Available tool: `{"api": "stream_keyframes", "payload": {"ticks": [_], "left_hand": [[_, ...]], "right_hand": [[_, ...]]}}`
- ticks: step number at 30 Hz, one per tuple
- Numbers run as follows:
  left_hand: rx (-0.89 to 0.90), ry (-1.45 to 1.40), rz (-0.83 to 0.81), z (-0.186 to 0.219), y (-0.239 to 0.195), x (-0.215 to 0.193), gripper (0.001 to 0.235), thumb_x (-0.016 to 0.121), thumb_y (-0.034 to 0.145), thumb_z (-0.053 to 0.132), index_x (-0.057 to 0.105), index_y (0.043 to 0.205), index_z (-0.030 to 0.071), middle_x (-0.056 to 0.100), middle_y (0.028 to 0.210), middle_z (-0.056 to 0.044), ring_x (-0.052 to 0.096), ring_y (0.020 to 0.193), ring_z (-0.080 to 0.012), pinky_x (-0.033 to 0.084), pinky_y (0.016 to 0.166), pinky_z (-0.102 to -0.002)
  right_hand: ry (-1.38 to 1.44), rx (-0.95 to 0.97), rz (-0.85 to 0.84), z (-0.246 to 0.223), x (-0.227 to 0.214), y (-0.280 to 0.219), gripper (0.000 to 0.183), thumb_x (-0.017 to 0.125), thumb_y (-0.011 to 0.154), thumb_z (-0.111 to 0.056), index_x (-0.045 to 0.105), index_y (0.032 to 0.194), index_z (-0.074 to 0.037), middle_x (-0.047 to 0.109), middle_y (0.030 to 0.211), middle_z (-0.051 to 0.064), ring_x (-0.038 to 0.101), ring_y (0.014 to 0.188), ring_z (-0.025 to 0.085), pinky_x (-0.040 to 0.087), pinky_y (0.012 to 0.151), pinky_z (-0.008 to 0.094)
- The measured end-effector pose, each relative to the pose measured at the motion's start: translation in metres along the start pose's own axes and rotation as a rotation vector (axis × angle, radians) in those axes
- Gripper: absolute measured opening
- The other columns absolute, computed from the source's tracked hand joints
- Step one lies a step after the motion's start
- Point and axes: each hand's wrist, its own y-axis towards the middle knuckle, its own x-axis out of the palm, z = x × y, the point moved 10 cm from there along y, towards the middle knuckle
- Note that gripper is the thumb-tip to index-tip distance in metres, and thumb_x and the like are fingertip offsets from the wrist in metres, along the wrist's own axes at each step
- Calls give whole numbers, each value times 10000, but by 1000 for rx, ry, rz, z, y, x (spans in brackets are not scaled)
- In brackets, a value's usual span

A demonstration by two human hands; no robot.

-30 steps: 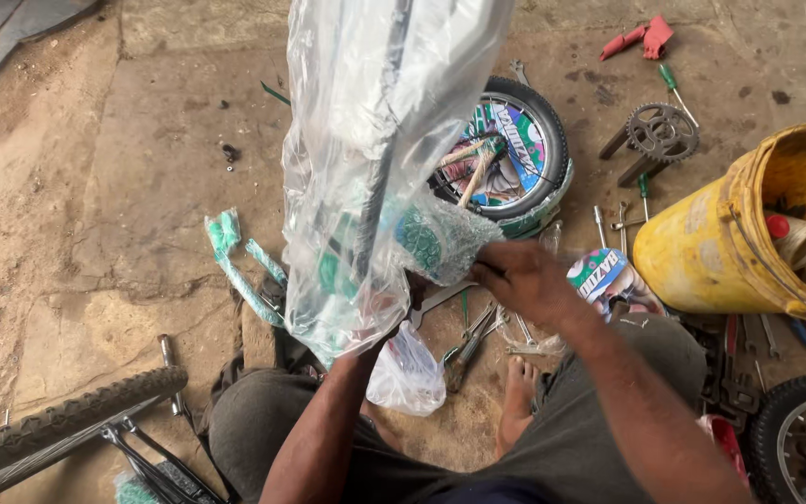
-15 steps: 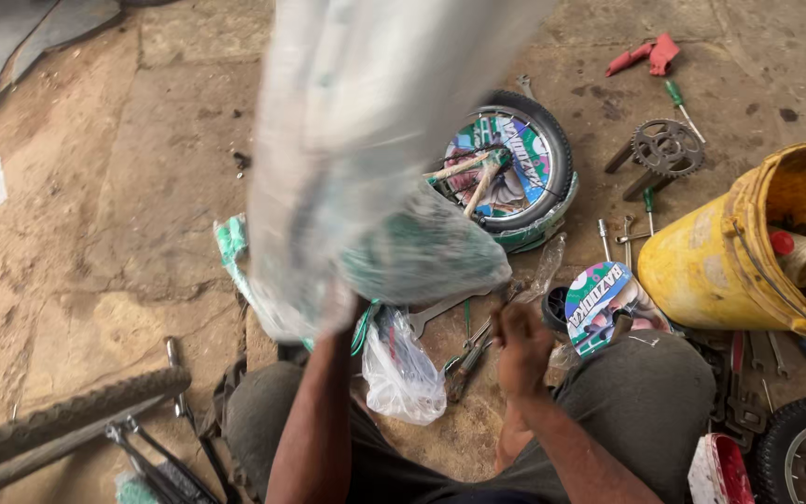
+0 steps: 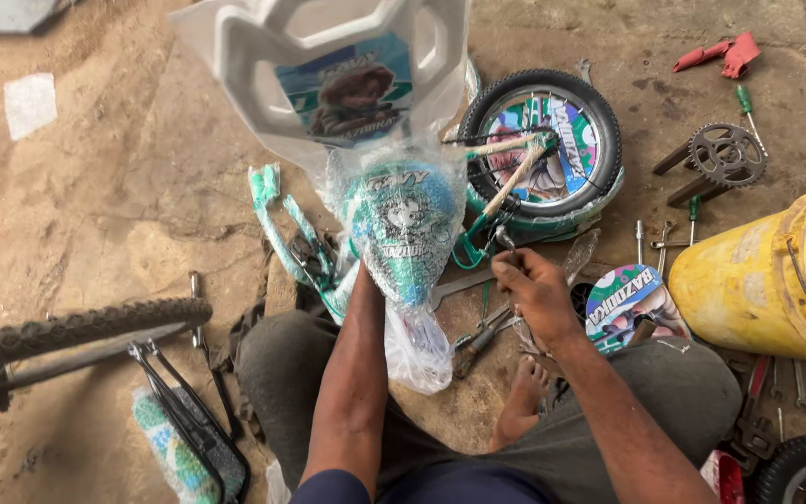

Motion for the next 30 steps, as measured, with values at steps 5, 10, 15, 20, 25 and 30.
{"api": "stream_keyframes", "payload": {"ticks": [5,10,15,20,25,30], "left_hand": [[-30,-15,13,-5,2,-6,552,470,1064,401,495,1460,17,616,1341,-167,633,1162,-309,552,976,-453],[-68,-21,20,-28,1,-10,538,478,1065,389,503,1451,14,622,1330,-169,639,1149,-305,558,964,-446],[-118,-33,-7,-54,6,1,524,486,1066,376,511,1441,11,629,1319,-171,645,1137,-302,565,951,-440],[-137,-32,-18,-66,7,10,510,495,1067,363,519,1432,8,635,1308,-173,651,1125,-299,571,939,-433],[-148,-20,-18,-65,2,10,496,503,1067,350,527,1422,5,642,1297,-175,658,1113,-296,577,927,-426],[-151,-24,-15,-66,-1,8,482,511,1068,337,536,1413,2,648,1286,-177,664,1101,-293,583,915,-420]], "right_hand": [[-45,83,63,30,8,6,300,722,909,-243,667,1099,-16,659,816,33,451,494,52,344,413,225],[-331,-268,43,9,39,5,841,742,949,-514,403,1504,18,738,1055,68,685,890,70,568,745,244],[-485,-341,119,5,72,12,1252,775,814,-602,68,1656,-3,608,1282,249,670,1037,300,598,845,375],[-534,-497,192,-5,85,1,1271,901,775,-356,32,1624,20,551,1422,325,653,1231,389,550,1010,420],[-522,-500,94,-4,94,-1,1226,848,807,-248,-17,1643,-8,627,1362,301,712,1170,372,579,992,404],[-649,-536,90,-12,95,-3,1248,868,782,-232,-22,1626,-6,661,1269,288,714,1103,376,577,948,410]]}}
